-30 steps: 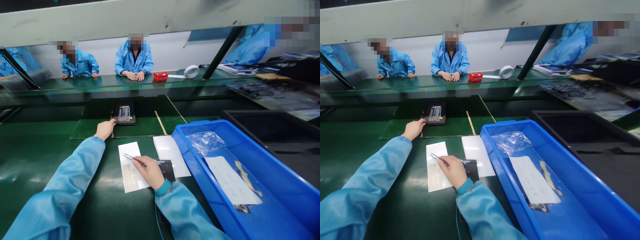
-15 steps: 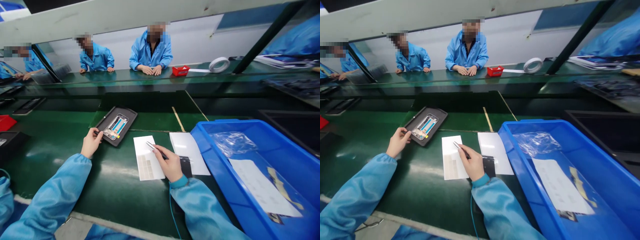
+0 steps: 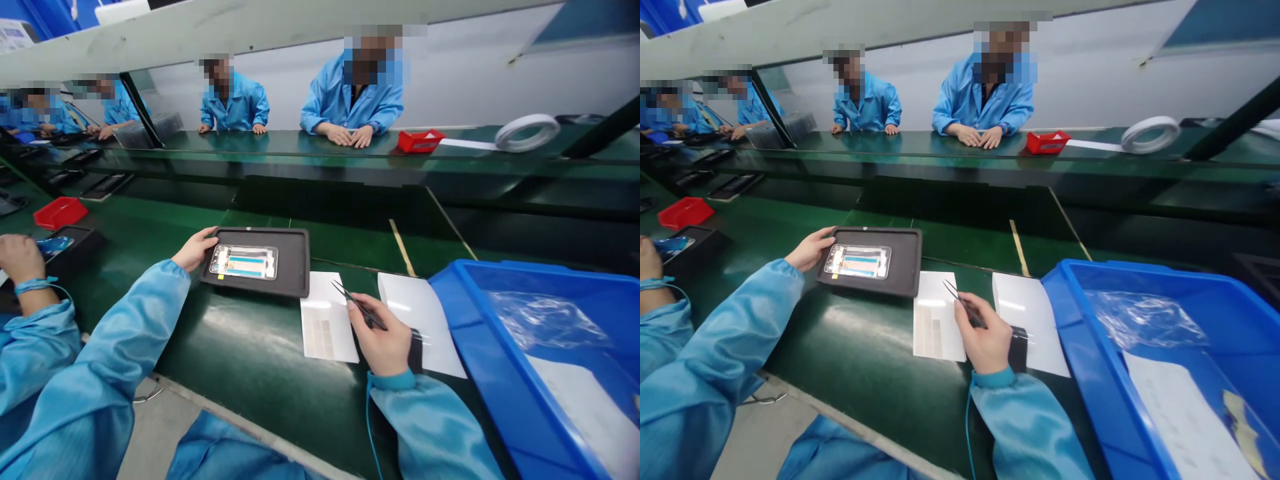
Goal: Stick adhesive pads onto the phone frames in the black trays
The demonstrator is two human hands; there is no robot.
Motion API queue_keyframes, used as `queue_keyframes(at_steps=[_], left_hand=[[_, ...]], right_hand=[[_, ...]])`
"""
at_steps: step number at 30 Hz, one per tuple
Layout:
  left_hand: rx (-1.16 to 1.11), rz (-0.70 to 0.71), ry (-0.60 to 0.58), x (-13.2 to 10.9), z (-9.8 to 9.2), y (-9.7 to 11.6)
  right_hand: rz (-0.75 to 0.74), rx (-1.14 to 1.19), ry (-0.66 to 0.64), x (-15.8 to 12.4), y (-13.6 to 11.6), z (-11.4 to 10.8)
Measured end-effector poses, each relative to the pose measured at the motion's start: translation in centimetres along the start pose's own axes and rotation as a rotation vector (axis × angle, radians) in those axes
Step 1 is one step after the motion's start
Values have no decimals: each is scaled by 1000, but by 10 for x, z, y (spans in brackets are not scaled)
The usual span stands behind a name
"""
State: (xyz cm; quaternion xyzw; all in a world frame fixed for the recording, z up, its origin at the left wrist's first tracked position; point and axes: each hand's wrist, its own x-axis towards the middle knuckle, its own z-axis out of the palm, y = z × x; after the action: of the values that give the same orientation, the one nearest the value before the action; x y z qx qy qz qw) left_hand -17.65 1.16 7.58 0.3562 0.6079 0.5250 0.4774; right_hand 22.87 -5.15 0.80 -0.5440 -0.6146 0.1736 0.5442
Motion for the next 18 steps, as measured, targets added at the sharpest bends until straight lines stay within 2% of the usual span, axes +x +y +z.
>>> queue_keyframes(at_steps=[2,4,6,9,11,14,16,18], left_hand=[[49,-42,-178,-1,7,11],[188,-57,-417,-1,19,21],[427,-17,-646,1,35,28],[789,89,-862,5,62,32],[944,144,-912,7,78,29],[1117,215,-889,4,97,19],[1231,336,-812,-2,107,13],[1314,530,-659,-14,116,8]], right_hand=[[27,26,40,0,-3,-1],[34,48,56,-1,-5,-2],[28,47,49,-3,-6,-3],[36,63,30,-3,-4,-4],[38,138,3,-2,-1,-4],[62,354,-76,-2,2,-5],[92,459,-129,-3,0,-5],[108,484,-180,-5,-4,-6]])
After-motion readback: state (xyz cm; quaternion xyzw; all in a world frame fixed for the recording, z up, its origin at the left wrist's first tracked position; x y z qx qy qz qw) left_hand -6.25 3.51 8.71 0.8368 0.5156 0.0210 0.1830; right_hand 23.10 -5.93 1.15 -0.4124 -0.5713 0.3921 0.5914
